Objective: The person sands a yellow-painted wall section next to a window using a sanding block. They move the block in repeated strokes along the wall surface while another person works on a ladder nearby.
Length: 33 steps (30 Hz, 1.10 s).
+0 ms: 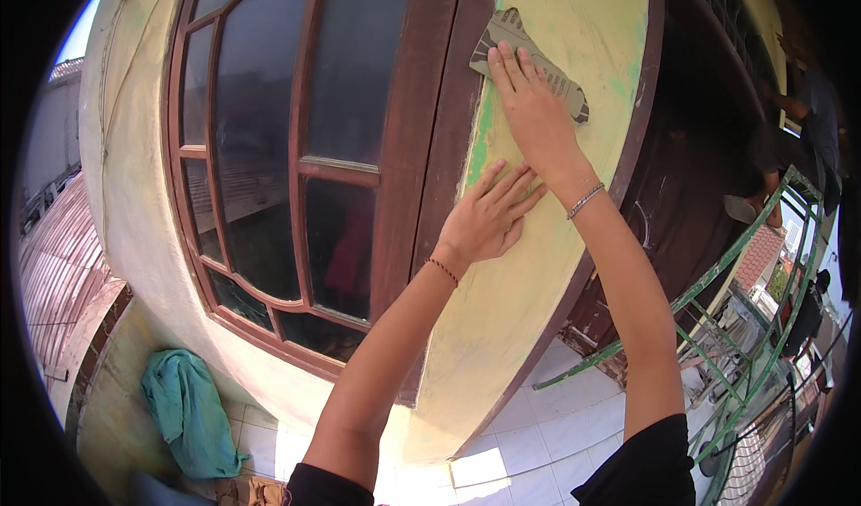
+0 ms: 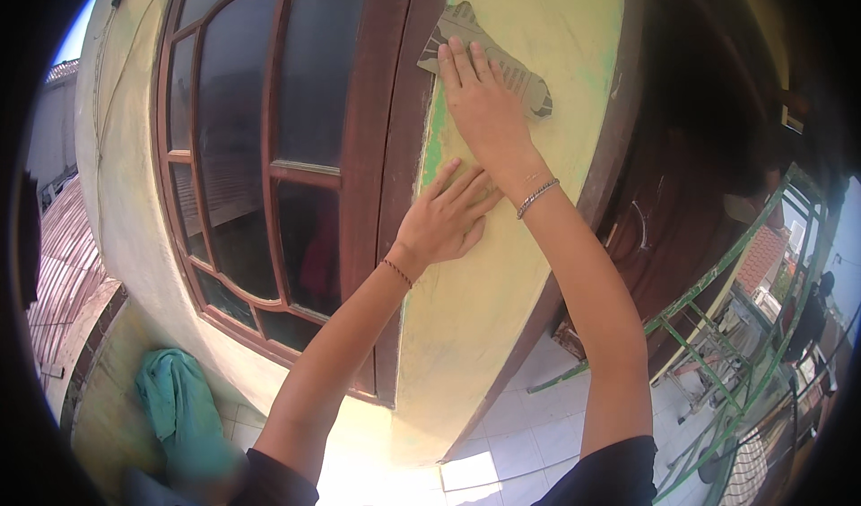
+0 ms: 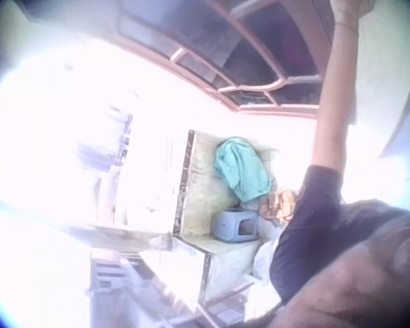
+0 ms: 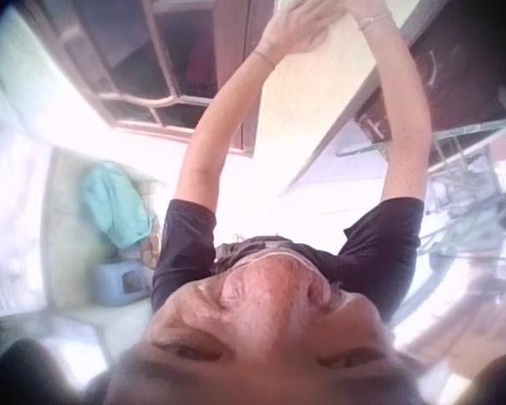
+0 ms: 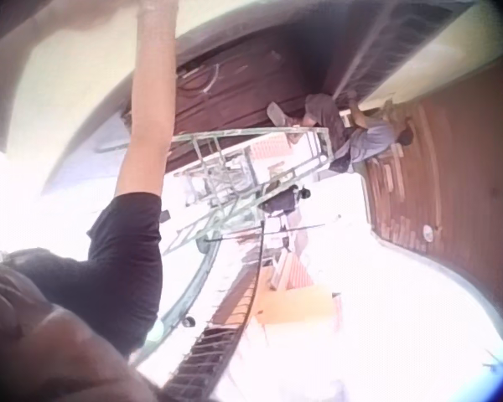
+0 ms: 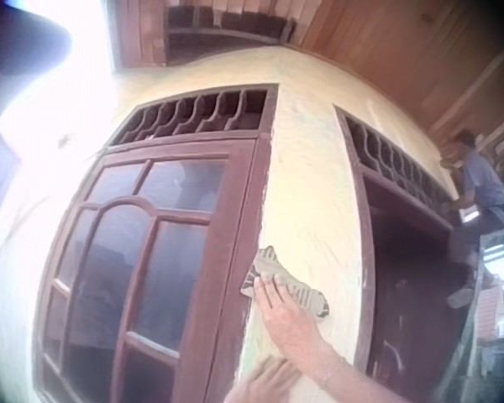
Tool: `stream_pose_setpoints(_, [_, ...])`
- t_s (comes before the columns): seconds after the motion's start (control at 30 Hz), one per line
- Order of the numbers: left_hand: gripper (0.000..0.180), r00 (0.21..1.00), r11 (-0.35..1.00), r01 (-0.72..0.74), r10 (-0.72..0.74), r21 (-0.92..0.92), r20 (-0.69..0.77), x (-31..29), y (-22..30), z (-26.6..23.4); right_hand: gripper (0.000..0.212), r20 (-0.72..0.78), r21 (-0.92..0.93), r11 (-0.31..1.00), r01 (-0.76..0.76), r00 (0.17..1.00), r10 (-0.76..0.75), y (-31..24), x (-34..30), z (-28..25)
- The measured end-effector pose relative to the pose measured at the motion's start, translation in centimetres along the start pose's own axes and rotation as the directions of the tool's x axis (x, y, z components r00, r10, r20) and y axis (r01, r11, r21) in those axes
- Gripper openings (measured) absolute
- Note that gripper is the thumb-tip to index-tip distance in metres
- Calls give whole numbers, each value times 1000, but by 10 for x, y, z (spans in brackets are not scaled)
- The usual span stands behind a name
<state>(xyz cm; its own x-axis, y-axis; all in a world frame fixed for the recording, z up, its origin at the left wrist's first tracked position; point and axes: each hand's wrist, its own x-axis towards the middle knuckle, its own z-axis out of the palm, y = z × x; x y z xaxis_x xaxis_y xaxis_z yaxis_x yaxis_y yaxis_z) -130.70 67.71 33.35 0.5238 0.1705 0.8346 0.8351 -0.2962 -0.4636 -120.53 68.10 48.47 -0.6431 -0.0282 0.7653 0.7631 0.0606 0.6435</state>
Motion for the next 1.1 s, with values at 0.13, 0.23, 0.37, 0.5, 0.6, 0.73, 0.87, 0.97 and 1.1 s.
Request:
stream_pose_setpoints(0.13, [56,973,999,34,-38,21,230,-3,-2,-3,57,8,44,996,-72,997,72,-34,-24,4])
stream_pose_setpoints(0.23, [56,995,1000,19,-18,-6,96,-2,-3,-3,58,-91,0,985,-174,981,173,-14,34,10])
stream_pose_setpoints(0.37, [55,997,1000,-15,14,-18,-71,2,0,2,58,-101,-61,973,-224,971,217,15,81,5])
stream_pose_setpoints(0.5, [55,1000,999,12,-12,-39,7,-5,-3,5,57,-21,19,978,-206,978,206,-10,46,-1])
stream_pose_setpoints(0.6, [55,995,999,30,-26,-39,91,-10,-2,6,58,-31,72,987,-141,989,144,-51,-24,7])
stream_pose_setpoints(0.73, [56,998,997,60,-61,-49,-12,-13,7,17,63,-61,98,987,-125,990,131,-33,-17,18])
stream_pose_setpoints(0.87, [59,995,995,92,-91,22,-52,-16,17,13,65,-98,59,972,-227,968,232,37,70,21])
stream_pose_setpoints(0.97, [61,994,995,90,-88,30,-69,-16,19,9,72,-88,70,964,-255,961,260,92,148,9])
stream_pose_setpoints(1.1, [60,991,996,88,-91,-28,-99,-21,24,13,77,-98,102,962,-252,960,262,127,202,4])
